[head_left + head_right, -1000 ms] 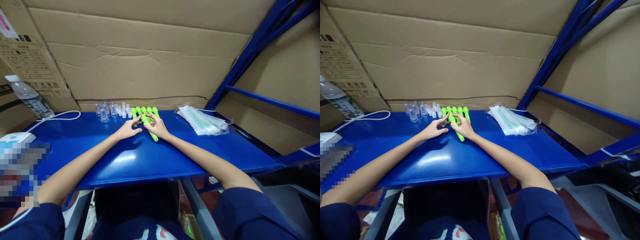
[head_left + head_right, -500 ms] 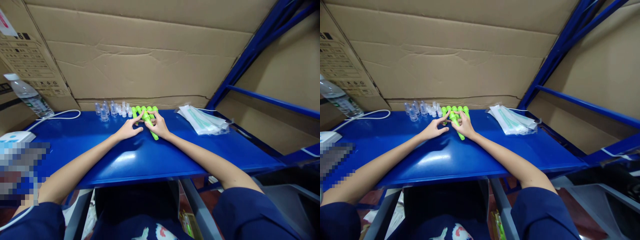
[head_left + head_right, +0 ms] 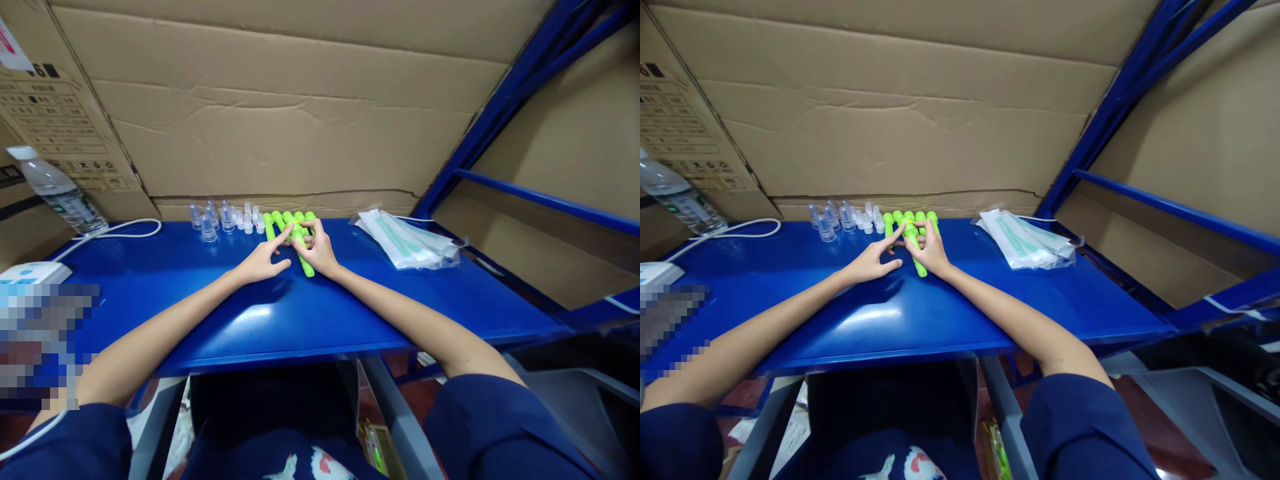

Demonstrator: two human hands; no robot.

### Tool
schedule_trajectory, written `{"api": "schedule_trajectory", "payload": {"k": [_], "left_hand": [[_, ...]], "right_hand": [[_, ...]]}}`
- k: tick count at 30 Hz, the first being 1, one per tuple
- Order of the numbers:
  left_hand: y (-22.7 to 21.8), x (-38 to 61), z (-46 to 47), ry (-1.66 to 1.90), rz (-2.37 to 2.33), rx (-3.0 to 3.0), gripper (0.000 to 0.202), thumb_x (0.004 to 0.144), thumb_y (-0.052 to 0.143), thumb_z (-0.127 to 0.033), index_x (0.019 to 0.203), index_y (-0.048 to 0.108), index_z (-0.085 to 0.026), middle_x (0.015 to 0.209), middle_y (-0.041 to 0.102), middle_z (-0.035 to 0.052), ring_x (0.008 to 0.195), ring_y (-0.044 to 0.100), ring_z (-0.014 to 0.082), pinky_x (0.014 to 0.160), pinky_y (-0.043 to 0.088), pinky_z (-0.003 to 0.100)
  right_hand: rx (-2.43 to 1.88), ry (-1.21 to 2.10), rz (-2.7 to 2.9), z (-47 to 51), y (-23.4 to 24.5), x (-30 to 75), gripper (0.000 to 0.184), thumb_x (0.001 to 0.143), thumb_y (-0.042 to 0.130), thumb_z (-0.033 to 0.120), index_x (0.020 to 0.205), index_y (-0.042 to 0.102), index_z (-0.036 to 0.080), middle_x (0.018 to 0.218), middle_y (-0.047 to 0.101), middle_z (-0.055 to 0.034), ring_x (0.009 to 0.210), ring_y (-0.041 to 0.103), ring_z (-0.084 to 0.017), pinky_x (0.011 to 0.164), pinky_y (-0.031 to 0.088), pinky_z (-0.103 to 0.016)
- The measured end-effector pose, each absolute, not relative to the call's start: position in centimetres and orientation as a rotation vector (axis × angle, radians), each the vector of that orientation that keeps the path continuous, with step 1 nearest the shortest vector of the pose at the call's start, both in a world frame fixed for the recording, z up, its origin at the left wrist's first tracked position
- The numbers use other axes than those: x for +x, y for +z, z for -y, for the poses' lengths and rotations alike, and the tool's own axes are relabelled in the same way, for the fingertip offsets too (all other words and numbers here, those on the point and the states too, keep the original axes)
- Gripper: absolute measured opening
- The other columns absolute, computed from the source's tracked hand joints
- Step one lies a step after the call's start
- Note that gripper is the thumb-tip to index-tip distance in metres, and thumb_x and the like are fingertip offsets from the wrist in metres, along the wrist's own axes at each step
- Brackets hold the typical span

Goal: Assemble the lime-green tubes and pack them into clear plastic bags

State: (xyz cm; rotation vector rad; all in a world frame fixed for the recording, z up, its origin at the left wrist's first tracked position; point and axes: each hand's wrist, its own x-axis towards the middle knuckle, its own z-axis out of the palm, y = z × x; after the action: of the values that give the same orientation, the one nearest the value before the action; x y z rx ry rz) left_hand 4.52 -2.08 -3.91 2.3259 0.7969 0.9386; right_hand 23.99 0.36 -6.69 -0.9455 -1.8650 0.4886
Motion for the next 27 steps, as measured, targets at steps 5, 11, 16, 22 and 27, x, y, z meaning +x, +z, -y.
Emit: {"api": "schedule_trajectory", "payload": {"k": [5, 11, 16, 22, 27], "left_hand": [[-4.37, 4.47, 1.56, 1.016, -0.797, 2.302, 0.087, 0.083, 0.060, -0.023, 0.161, 0.022, -0.023, 0.149, 0.053, 0.0166, 0.130, 0.059, 0.0303, 0.095, 0.052, 0.038], [-4.79, 4.39, 1.31, 1.047, -0.821, 2.335, 0.078, 0.083, 0.059, -0.020, 0.157, 0.033, -0.022, 0.134, 0.066, 0.0130, 0.120, 0.064, 0.0275, 0.094, 0.053, 0.038], [-4.45, 4.49, 1.47, 1.209, -0.782, 2.345, 0.068, 0.081, 0.059, -0.016, 0.147, 0.042, -0.017, 0.143, 0.057, 0.0165, 0.115, 0.066, 0.0251, 0.088, 0.054, 0.035], [-4.25, 4.64, 1.55, 1.295, -0.775, 2.259, 0.050, 0.081, 0.057, -0.015, 0.130, 0.046, -0.016, 0.132, 0.063, 0.0168, 0.106, 0.069, 0.0222, 0.081, 0.052, 0.033], [-4.19, 4.54, 1.36, 1.262, -0.748, 2.117, 0.046, 0.079, 0.061, -0.020, 0.123, 0.047, -0.018, 0.126, 0.063, 0.0141, 0.107, 0.066, 0.0226, 0.083, 0.052, 0.033]], "right_hand": [[-0.908, 0.481, 1.733, 0.10, -6.44, 23.40, 0.055, 0.087, 0.061, 0.048, 0.127, 0.031, 0.023, 0.133, 0.048, -0.0185, 0.071, 0.066, -0.014, 0.060, 0.058, -0.032], [-0.837, 0.519, 1.725, 0.21, -6.42, 23.35, 0.050, 0.087, 0.062, 0.042, 0.128, 0.036, 0.026, 0.133, 0.049, -0.0150, 0.075, 0.068, -0.017, 0.061, 0.060, -0.035], [-0.807, 0.491, 1.728, 0.45, -6.37, 23.17, 0.050, 0.087, 0.064, 0.041, 0.128, 0.038, 0.027, 0.131, 0.051, -0.0132, 0.069, 0.064, -0.013, 0.057, 0.059, -0.031], [-0.787, 0.476, 1.745, 0.51, -6.32, 23.00, 0.052, 0.085, 0.066, 0.038, 0.127, 0.037, 0.029, 0.127, 0.050, -0.0109, 0.067, 0.061, -0.011, 0.053, 0.055, -0.026], [-0.760, 0.468, 1.766, 0.53, -6.10, 23.06, 0.044, 0.083, 0.064, 0.032, 0.118, 0.038, 0.027, 0.123, 0.050, -0.0092, 0.061, 0.057, -0.007, 0.048, 0.050, -0.022]]}}
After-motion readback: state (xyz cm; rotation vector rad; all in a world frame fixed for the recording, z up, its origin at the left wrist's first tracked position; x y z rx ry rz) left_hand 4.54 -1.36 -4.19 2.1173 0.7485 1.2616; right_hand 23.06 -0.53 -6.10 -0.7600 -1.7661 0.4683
